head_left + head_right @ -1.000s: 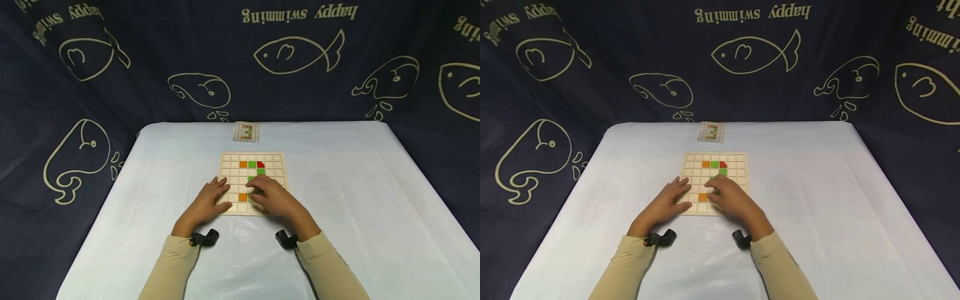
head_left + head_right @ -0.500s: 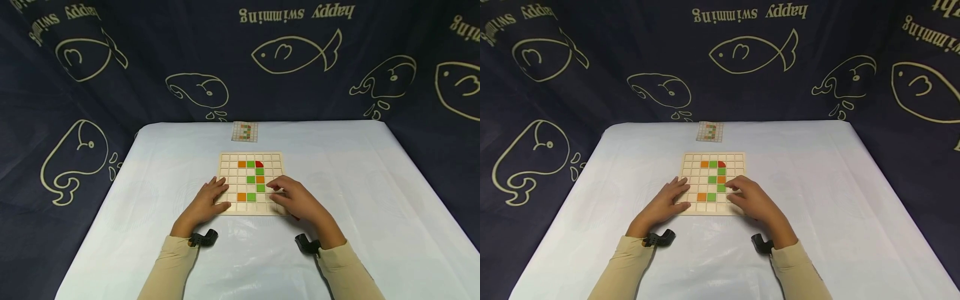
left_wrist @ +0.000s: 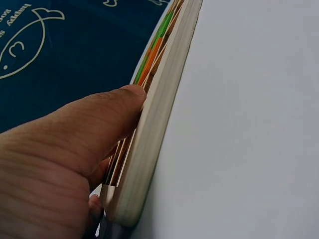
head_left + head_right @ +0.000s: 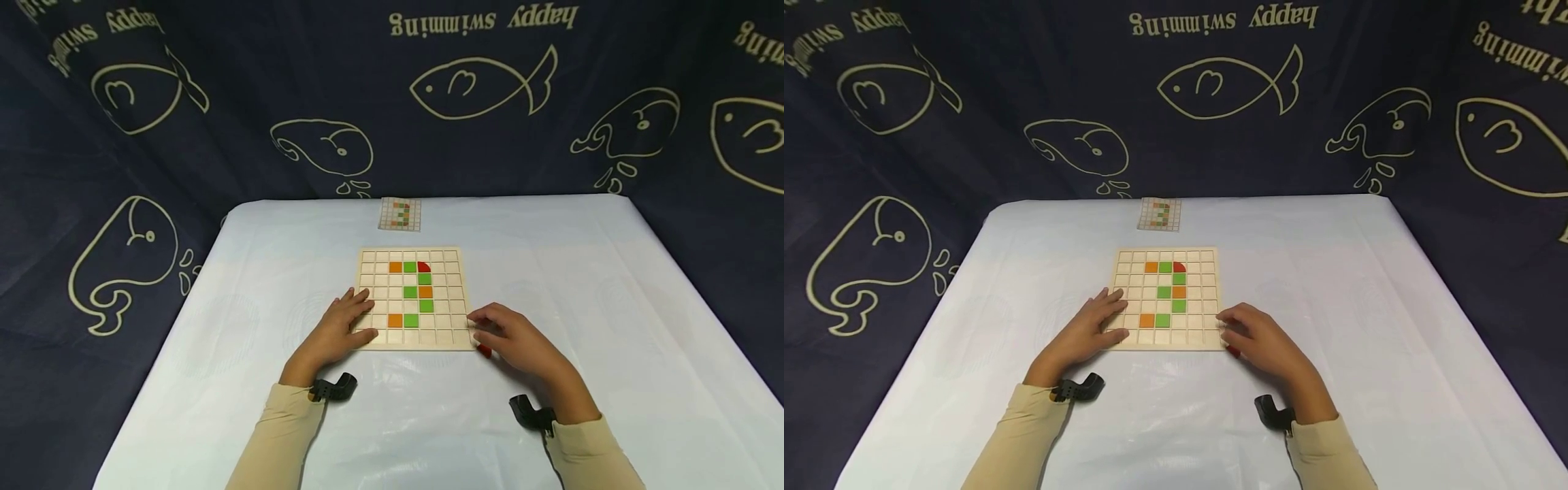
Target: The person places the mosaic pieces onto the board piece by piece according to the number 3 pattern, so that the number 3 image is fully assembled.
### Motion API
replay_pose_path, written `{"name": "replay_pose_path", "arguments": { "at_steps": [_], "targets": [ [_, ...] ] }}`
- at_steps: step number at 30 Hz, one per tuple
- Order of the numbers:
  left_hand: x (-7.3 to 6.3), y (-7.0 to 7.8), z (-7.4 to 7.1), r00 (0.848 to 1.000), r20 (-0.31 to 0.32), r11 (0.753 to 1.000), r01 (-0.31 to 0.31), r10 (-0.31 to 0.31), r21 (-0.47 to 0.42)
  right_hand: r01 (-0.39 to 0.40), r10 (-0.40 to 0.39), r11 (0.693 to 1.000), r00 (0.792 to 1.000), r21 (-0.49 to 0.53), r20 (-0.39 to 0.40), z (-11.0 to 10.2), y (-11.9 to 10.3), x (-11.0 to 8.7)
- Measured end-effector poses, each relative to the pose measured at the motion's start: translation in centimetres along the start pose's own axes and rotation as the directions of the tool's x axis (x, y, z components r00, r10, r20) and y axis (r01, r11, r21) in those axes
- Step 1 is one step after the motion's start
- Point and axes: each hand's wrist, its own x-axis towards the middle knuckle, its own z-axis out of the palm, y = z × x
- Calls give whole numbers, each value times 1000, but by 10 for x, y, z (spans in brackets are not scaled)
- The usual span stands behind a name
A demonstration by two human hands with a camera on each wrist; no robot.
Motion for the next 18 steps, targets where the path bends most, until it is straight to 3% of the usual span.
{"name": "replay_pose_path", "arguments": {
  "at_steps": [5,18],
  "targets": [
    [0,1,0,1000,3,1000,6,-6,-9,-17,18,1000,999,-23,26,-1,7,-8],
    [0,1,-1,1000,1,1000,8,-8,-5,34,-27,997,995,-76,94,-6,15,-15]
  ]
}}
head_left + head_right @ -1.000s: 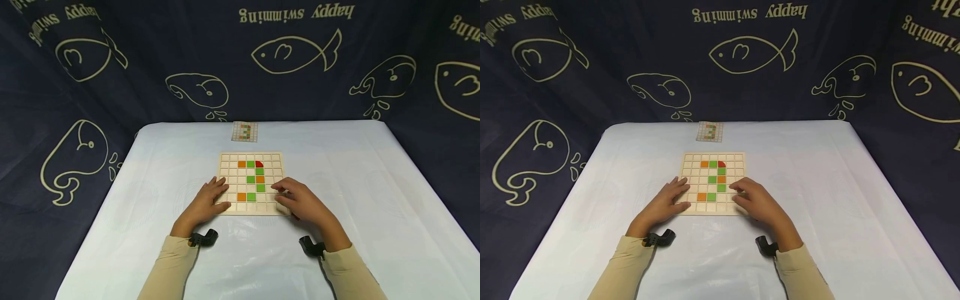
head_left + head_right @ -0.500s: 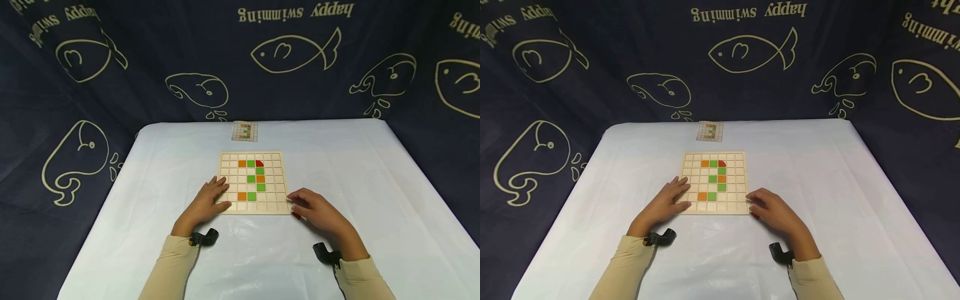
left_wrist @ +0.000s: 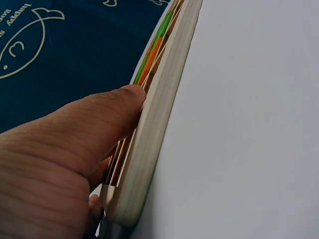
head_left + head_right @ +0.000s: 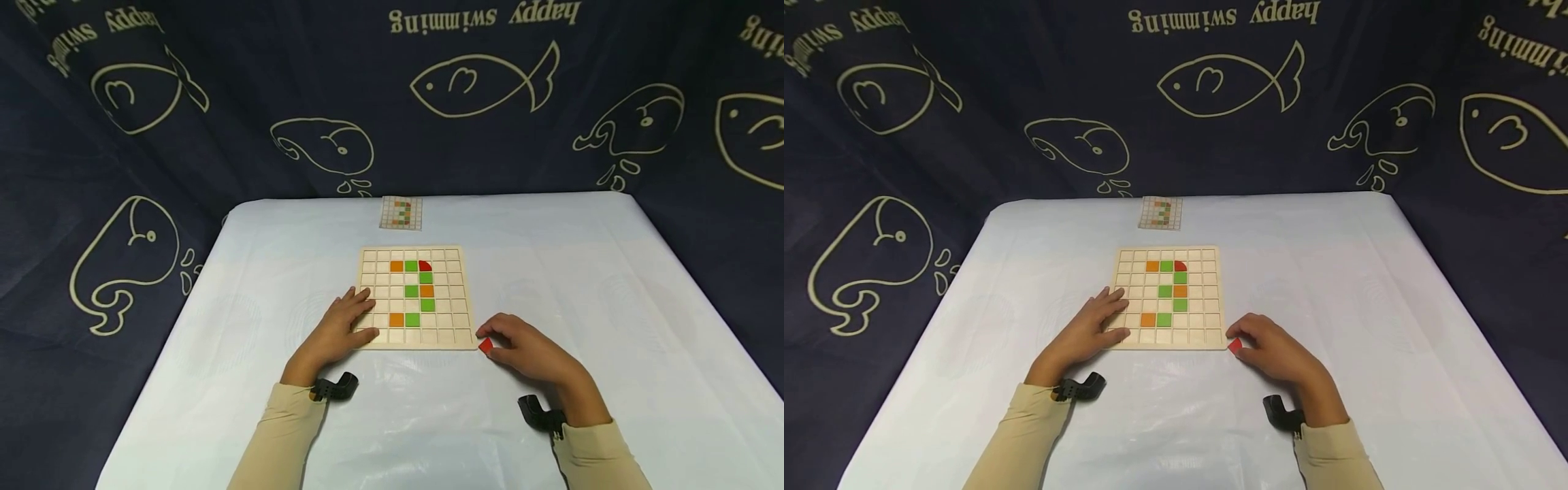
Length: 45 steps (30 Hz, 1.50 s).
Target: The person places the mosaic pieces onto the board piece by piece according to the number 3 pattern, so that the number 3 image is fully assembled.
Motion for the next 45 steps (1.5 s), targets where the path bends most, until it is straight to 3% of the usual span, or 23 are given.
{"name": "replay_pose_path", "arguments": {
  "at_steps": [6,12,25,45],
  "targets": [
    [0,-2,0,1000,-3,1000,1,-1,7,-9,9,1000,1000,-15,-14,1,1,3],
    [0,-4,1,1000,-4,1000,-2,2,8,18,-18,1000,1000,3,20,0,4,4],
    [-1,-4,3,1000,-10,1000,-13,13,-2,-1,2,999,999,-36,40,1,4,3],
    [0,-1,1,1000,-7,1000,-13,12,-16,-18,18,999,1000,-50,1,2,3,2]
  ]
}}
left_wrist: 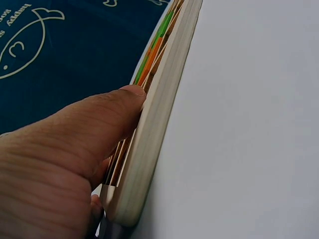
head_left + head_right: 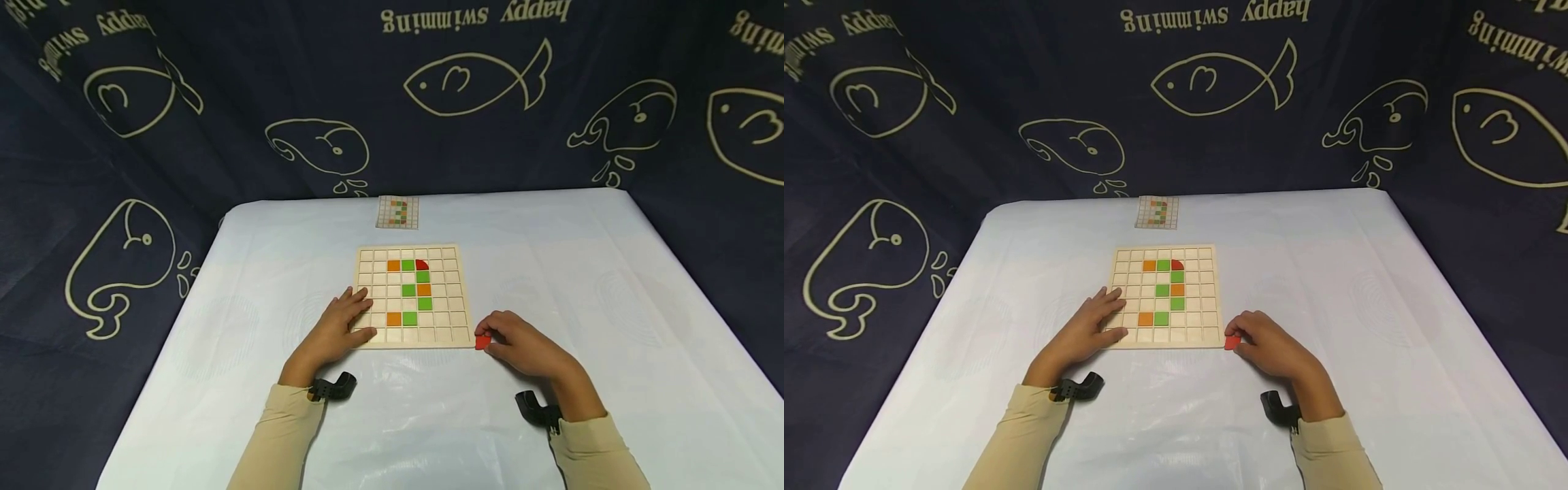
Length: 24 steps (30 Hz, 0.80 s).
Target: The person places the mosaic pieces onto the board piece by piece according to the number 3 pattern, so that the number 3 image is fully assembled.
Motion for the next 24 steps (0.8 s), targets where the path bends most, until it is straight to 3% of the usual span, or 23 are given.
{"name": "replay_pose_path", "arguments": {
  "at_steps": [12,24],
  "targets": [
    [1,0,0,1000,10,1000,8,-8,8,9,-9,1000,1000,-7,5,0,-2,0],
    [1,0,-1,1000,13,1000,18,-18,7,-36,35,999,999,25,28,0,-2,1]
  ]
}}
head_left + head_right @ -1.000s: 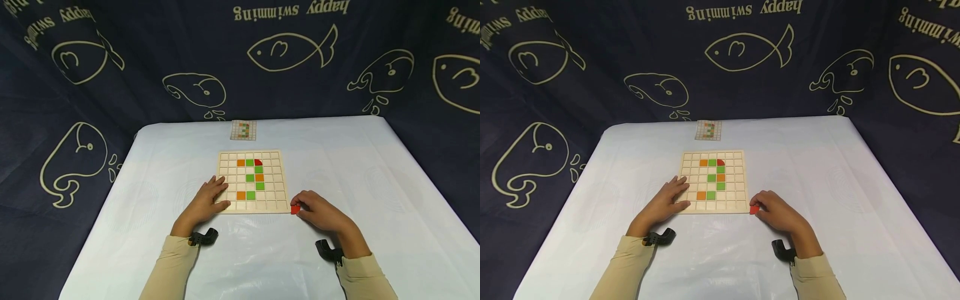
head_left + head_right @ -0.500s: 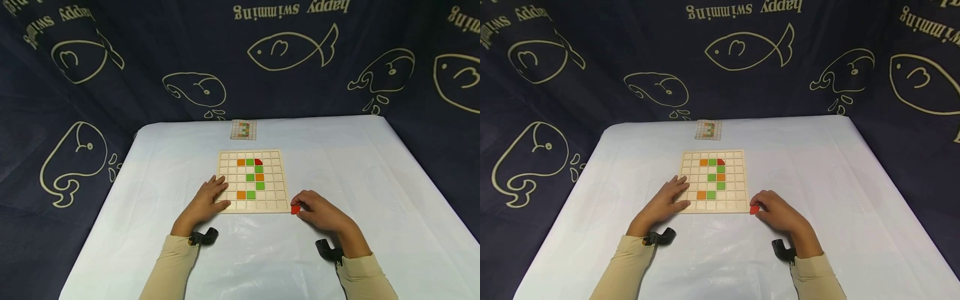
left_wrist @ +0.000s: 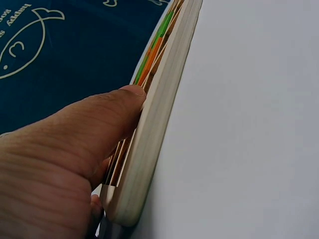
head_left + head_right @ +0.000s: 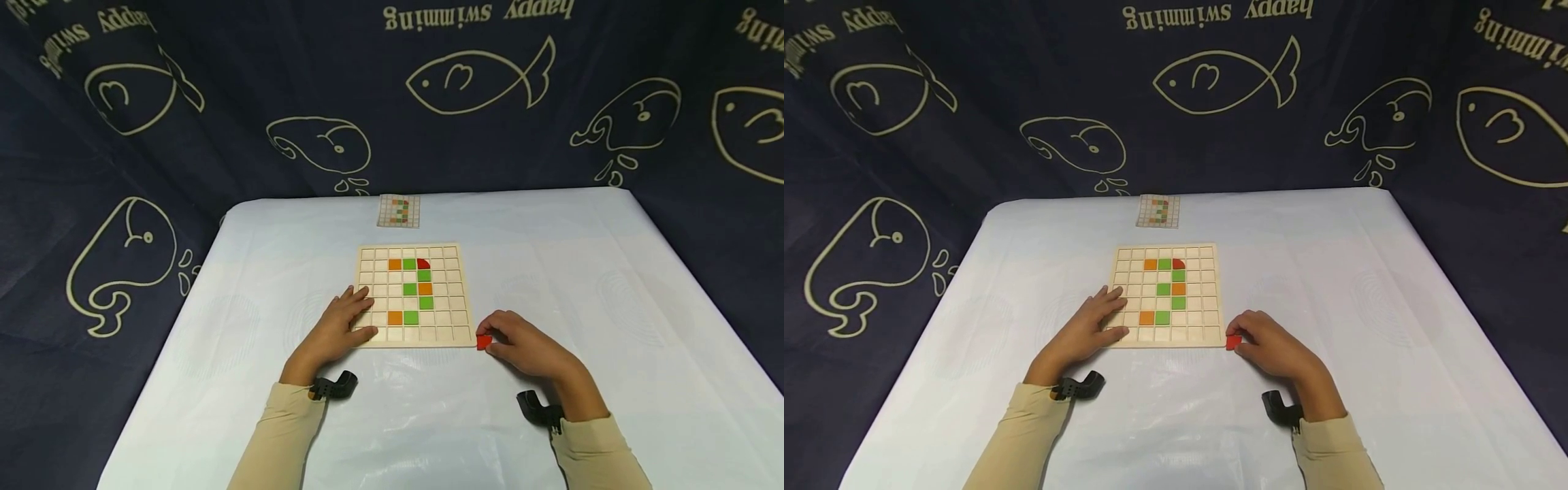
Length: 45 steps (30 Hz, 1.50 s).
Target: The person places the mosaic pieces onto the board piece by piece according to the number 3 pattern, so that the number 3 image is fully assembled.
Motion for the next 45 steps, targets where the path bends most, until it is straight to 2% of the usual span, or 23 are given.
{"name": "replay_pose_path", "arguments": {
  "at_steps": [6,11,20,30,39,45],
  "targets": [
    [1,0,0,1000,-3,1000,-6,6,2,-1,2,1000,1000,15,-13,-2,-4,1],
    [1,0,0,1000,-5,1000,-9,9,8,26,-25,999,999,26,-39,-5,-10,6],
    [0,-2,0,1000,1,1000,-6,6,6,72,-71,996,997,44,-30,-7,-26,27],
    [0,1,-1,1000,-9,1000,3,-3,0,66,-66,997,998,38,-6,8,-45,55],
    [0,2,-2,1000,-9,1000,2,-2,5,129,-129,992,991,3,-21,24,-52,73],
    [0,2,-2,1000,-7,1000,2,-2,5,136,-137,990,990,-27,-25,30,-53,80]
  ]
}}
